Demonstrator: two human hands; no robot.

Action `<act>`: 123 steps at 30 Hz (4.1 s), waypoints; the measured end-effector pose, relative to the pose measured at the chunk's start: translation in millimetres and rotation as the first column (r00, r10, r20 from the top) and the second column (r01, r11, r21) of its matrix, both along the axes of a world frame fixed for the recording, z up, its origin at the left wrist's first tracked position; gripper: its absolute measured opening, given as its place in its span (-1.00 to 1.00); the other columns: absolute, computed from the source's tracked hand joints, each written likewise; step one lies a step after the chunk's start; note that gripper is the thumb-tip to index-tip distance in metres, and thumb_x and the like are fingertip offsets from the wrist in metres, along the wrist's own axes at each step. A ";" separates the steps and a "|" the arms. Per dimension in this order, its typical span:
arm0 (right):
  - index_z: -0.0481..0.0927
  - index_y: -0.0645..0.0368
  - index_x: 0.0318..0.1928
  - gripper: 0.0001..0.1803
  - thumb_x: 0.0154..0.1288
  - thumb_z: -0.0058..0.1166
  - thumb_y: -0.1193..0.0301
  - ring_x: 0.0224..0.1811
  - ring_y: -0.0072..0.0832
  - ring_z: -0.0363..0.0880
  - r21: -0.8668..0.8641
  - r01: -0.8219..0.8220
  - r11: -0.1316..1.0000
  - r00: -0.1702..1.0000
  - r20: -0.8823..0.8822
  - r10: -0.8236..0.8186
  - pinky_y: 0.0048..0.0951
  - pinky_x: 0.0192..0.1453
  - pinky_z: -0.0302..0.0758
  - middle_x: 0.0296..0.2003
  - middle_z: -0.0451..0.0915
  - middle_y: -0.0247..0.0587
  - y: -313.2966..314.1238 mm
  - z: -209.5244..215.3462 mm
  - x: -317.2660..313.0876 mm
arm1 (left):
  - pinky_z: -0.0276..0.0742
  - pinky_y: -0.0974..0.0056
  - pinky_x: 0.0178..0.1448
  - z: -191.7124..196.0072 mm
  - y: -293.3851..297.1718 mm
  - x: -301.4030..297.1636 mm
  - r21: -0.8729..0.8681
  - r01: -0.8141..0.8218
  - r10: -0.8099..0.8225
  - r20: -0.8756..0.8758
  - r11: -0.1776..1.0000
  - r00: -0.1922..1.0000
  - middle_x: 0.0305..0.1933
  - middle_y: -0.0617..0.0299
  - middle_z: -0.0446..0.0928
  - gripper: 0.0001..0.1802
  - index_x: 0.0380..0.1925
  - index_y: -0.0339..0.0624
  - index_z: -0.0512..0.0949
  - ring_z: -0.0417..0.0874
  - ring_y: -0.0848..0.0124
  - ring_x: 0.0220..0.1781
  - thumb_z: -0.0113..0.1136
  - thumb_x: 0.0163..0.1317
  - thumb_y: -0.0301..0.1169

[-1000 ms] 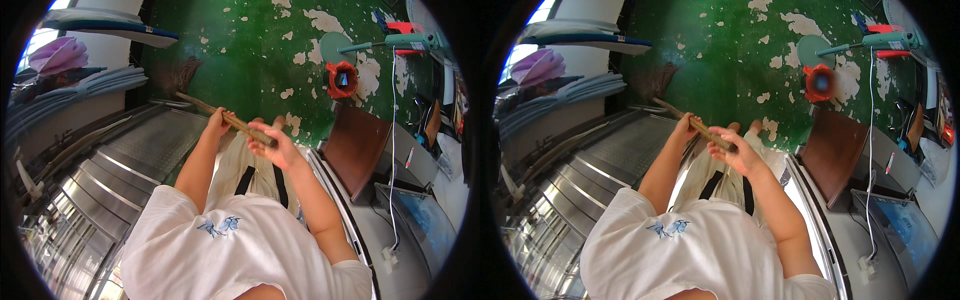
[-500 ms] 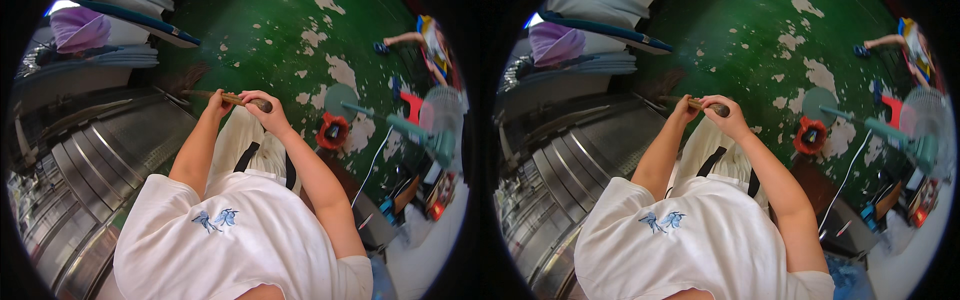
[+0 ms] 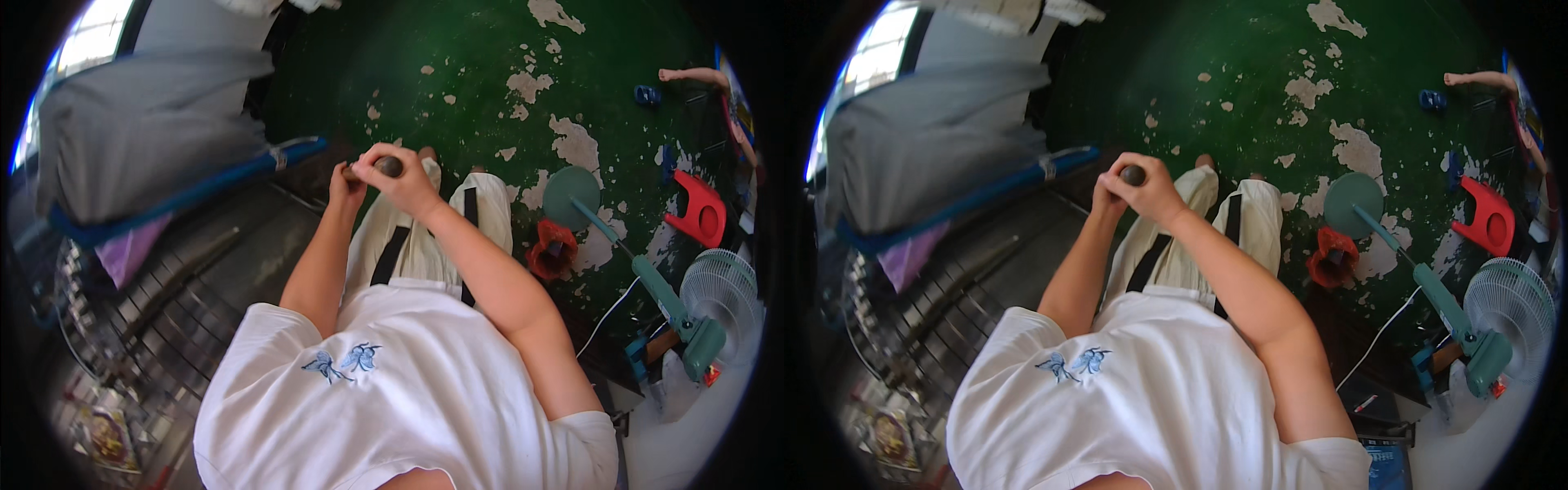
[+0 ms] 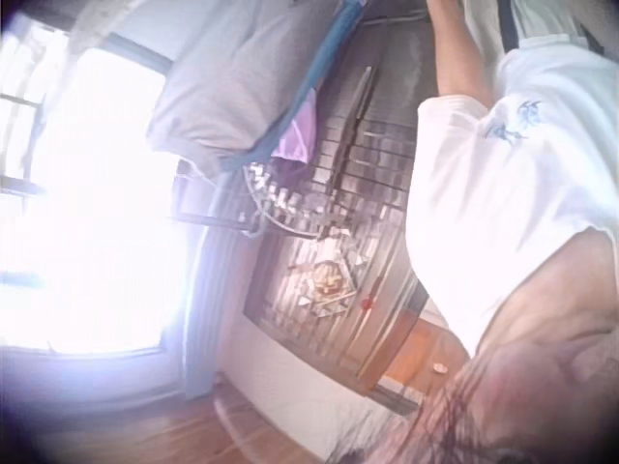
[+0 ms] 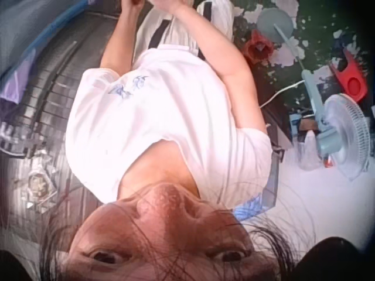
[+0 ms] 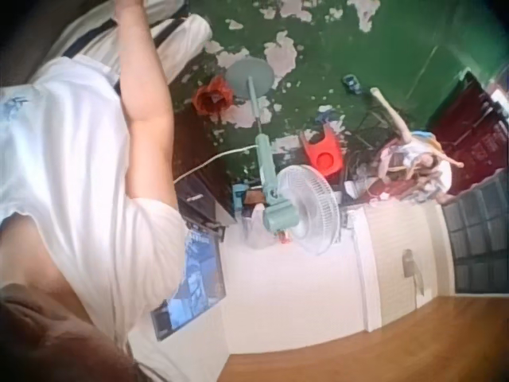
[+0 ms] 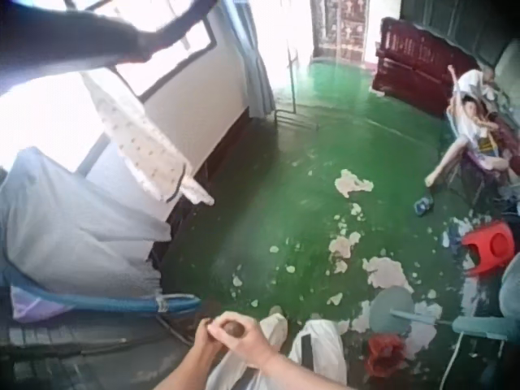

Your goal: The person mops the floor using a string mop, moving from an indoor area with chairs and a table to a green-painted section and then outside onto a concrete surface. The person dips the mop into a bucket of water and continues mopping different areas.

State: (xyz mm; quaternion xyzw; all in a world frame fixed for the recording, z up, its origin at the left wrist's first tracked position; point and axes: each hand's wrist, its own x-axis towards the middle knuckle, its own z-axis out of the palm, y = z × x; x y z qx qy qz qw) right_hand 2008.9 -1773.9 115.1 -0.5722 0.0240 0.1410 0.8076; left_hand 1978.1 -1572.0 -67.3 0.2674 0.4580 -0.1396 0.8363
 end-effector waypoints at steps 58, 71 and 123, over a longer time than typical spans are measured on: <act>0.50 0.35 -0.51 -0.88 0.15 -0.01 0.61 -0.42 -0.55 0.52 0.034 0.803 0.595 0.584 -0.245 -0.774 -0.48 -0.12 0.46 -0.57 0.53 -0.25 -517.0 -121.9 364.7 | 0.49 0.24 -0.04 -88.8 -508.2 476.6 0.151 0.495 -0.435 -0.308 0.856 0.846 -0.38 0.17 0.41 -0.81 -0.40 -0.22 0.35 0.51 0.31 -0.29 0.17 0.06 -0.45; 0.48 0.30 -0.59 -0.79 0.10 0.13 0.44 -0.59 -0.59 0.46 0.032 0.603 0.797 0.712 -0.472 -0.519 -0.56 -0.44 0.38 -0.66 0.52 -0.28 -390.1 -220.9 399.3 | 0.52 0.25 0.01 -197.5 -325.3 393.6 0.027 0.357 -0.311 -0.432 0.934 0.847 -0.29 0.13 0.45 -0.85 -0.33 -0.24 0.35 0.53 0.31 -0.20 -0.04 0.21 -0.38; 0.47 0.25 -0.55 -0.80 0.18 0.12 0.45 -0.55 -0.69 0.43 -0.104 0.341 0.934 0.877 -0.324 -0.356 -0.65 -0.44 0.35 -0.64 0.47 -0.40 -187.5 -96.7 191.6 | 0.56 0.28 -0.10 -58.0 -195.2 171.3 0.038 0.018 0.004 -0.524 0.999 0.852 -0.30 0.15 0.51 -0.61 -0.27 -0.25 0.41 0.57 0.30 -0.23 -0.08 0.31 -0.09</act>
